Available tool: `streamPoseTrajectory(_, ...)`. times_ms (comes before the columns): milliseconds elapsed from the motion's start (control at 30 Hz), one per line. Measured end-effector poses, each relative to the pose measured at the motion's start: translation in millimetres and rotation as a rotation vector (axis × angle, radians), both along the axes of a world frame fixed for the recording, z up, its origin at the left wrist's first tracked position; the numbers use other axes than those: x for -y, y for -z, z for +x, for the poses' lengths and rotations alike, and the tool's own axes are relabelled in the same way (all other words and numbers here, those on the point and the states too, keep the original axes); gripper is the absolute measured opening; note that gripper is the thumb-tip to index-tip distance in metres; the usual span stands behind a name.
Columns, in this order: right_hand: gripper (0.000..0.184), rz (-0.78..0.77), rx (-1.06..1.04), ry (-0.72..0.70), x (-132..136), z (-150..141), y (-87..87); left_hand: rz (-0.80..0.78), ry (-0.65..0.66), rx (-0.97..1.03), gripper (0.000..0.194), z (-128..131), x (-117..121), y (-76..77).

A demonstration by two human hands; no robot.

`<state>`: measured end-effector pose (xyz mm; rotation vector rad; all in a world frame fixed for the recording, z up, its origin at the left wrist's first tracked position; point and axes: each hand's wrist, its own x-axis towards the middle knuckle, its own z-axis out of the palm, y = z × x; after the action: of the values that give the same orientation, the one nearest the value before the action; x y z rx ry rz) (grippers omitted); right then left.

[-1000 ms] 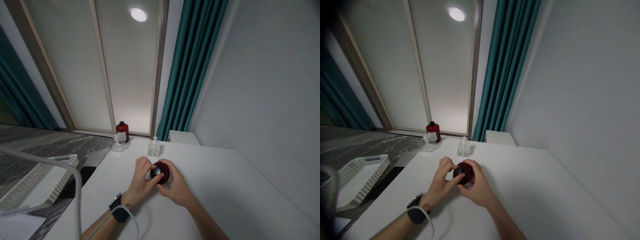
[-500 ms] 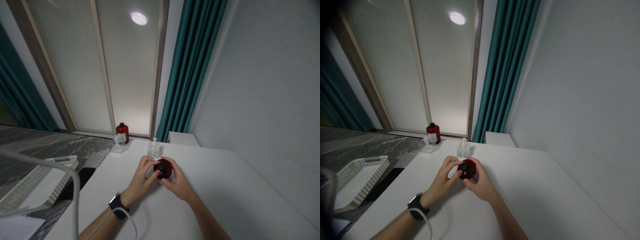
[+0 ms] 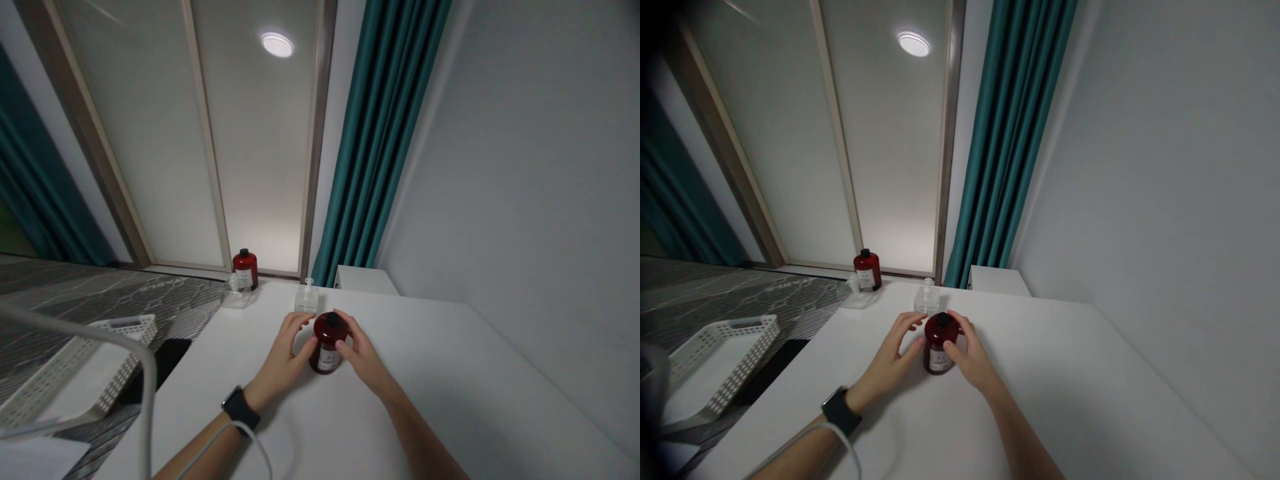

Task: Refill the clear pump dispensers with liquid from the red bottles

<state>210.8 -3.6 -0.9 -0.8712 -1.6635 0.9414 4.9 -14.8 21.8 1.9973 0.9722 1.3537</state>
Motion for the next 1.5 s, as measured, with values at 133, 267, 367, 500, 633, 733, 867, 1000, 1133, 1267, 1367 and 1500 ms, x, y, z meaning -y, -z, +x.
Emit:
streamPoseTrajectory(133,0.056,-0.001,0.012,0.017,3,-10,4.5,-0.019,0.038,0.010,0.040,0,-1,-0.3)
streamPoseTrajectory(267,0.055,0.002,0.018,0.018,7,-19,5.0,-0.013,0.049,0.026,0.040,-2,-1,0.8)
streamPoseTrajectory(367,0.052,-0.019,0.006,0.033,8,-23,5.1,-0.038,0.043,0.021,0.045,-2,0,1.4)
streamPoseTrajectory(500,0.053,-0.040,-0.024,-0.001,8,-24,6.9,-0.079,0.048,0.021,0.048,-2,2,-1.0)
streamPoseTrajectory(633,0.047,-0.083,0.005,0.000,2,-21,9.3,-0.062,-0.014,0.022,0.043,-8,-3,-4.1)
streamPoseTrajectory(733,0.042,-0.112,0.075,0.125,-11,-20,14.1,-0.050,-0.116,0.012,0.042,-18,-13,-3.0)
streamPoseTrajectory(867,0.044,-0.099,0.161,0.247,-36,-24,23.4,-0.052,-0.255,0.016,0.042,-35,-28,1.3)
streamPoseTrajectory(1000,0.058,-0.059,0.168,0.280,-66,-32,28.6,-0.002,-0.319,0.047,0.041,-43,-38,5.4)
streamPoseTrajectory(1133,0.072,-0.026,0.158,0.280,-95,-41,33.7,-0.053,-0.333,0.131,0.047,-43,-45,11.5)
streamPoseTrajectory(1267,0.076,-0.047,0.136,0.256,-116,-49,41.9,-0.189,-0.323,0.255,0.049,-44,-51,18.5)
streamPoseTrajectory(1367,0.072,-0.078,0.111,0.209,-126,-52,45.7,-0.218,-0.336,0.270,0.050,-45,-53,21.7)
streamPoseTrajectory(1500,0.066,-0.111,0.078,0.139,-132,-51,44.4,-0.193,-0.323,0.262,0.050,-45,-53,23.2)
